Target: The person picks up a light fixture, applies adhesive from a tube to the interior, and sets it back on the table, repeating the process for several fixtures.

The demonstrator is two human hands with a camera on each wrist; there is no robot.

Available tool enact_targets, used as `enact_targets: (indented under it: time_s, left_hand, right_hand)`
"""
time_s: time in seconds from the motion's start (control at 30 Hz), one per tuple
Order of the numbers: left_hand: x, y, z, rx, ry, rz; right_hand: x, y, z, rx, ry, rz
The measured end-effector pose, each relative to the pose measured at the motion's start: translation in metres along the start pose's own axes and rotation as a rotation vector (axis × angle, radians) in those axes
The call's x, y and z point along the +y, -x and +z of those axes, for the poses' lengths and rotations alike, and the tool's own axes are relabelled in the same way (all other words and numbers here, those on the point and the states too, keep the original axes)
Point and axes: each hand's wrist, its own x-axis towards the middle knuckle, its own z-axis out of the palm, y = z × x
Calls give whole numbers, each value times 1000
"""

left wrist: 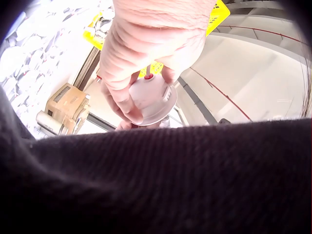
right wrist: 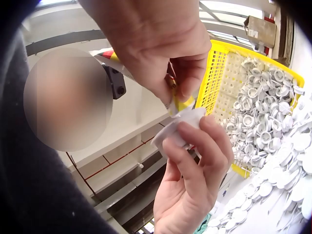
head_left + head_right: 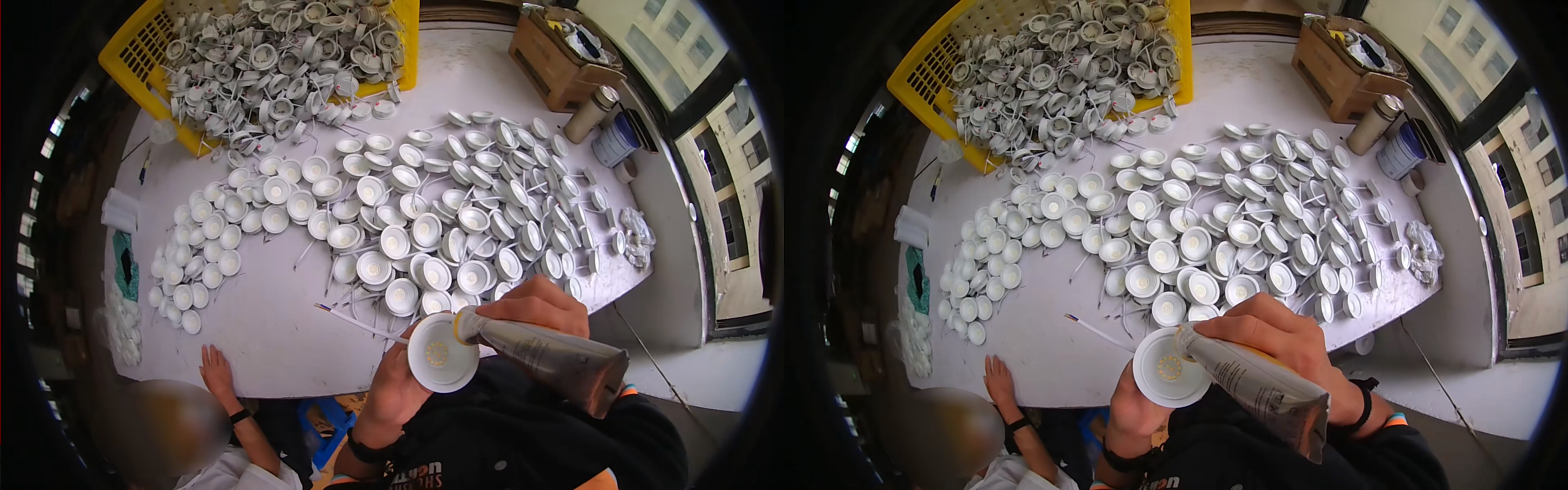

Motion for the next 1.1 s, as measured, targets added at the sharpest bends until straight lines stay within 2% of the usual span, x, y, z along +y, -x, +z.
enact_targets:
  time_s: [0.07, 0.1, 0.17, 0.3, 0.33, 0.37, 0.43, 0.47, 0.57, 0.63, 0.7, 0.73, 0.77, 0.83, 0.9, 0.93, 1.03, 1.1]
  left_hand:
    - [0, 1, -1, 35, -20, 43]
    - [1, 2, -2, 34, -25, 40]
    - [2, 3, -4, 73, -27, 36]
    - [-1, 3, -6, 70, 43, 64]
    - [-2, 3, -7, 63, 47, 74]
    - [-3, 3, -8, 57, 53, 85]
    - [-5, 1, -8, 43, 96, 63]
    - [-7, 1, -9, 29, 142, 40]
    - [-15, 0, -25, 25, 60, -7]
    - [-14, -1, -19, 51, 35, 9]
    - [-12, -2, -15, 82, 35, 25]
    - [-11, -2, -13, 85, 34, 34]
    - [-9, -2, -11, 96, 21, 39]
    - [-4, -1, -13, 121, 2, 75]
    - [7, 0, -23, 218, -27, 100]
    - [14, 3, -33, 162, 87, 109]
    - [26, 14, -86, 346, -126, 224]
    - [33, 25, -133, 717, -400, 248]
  right_hand:
    - [-9, -1, -9, -126, -119, 220]
    - [-11, -1, -13, -120, -120, 222]
    - [-12, 0, -19, -280, -130, 246]
    - [-2, 8, -11, -316, -215, 203]
    - [-4, -1, -12, -315, -342, 179]
    - [-6, -4, -8, -310, -343, 177]
    - [-10, -8, 0, -115, -520, 126]
    - [-11, -11, 2, -113, -521, 123]
    - [-12, -20, 3, -221, -183, 132]
    - [-3, -13, 14, -213, -126, 140]
    - [-3, -14, 16, -90, -280, 252]
    - [-6, -10, 21, 7, -453, 415]
    - [-4, -8, 24, -2, -458, 406]
    - [4, -2, 27, -13, -526, 531]
    - [5, 1, 31, 103, -725, 657]
    - [3, 0, 31, 124, -753, 688]
    - [4, 2, 39, 141, -789, 767]
    - [6, 4, 44, 128, -823, 743]
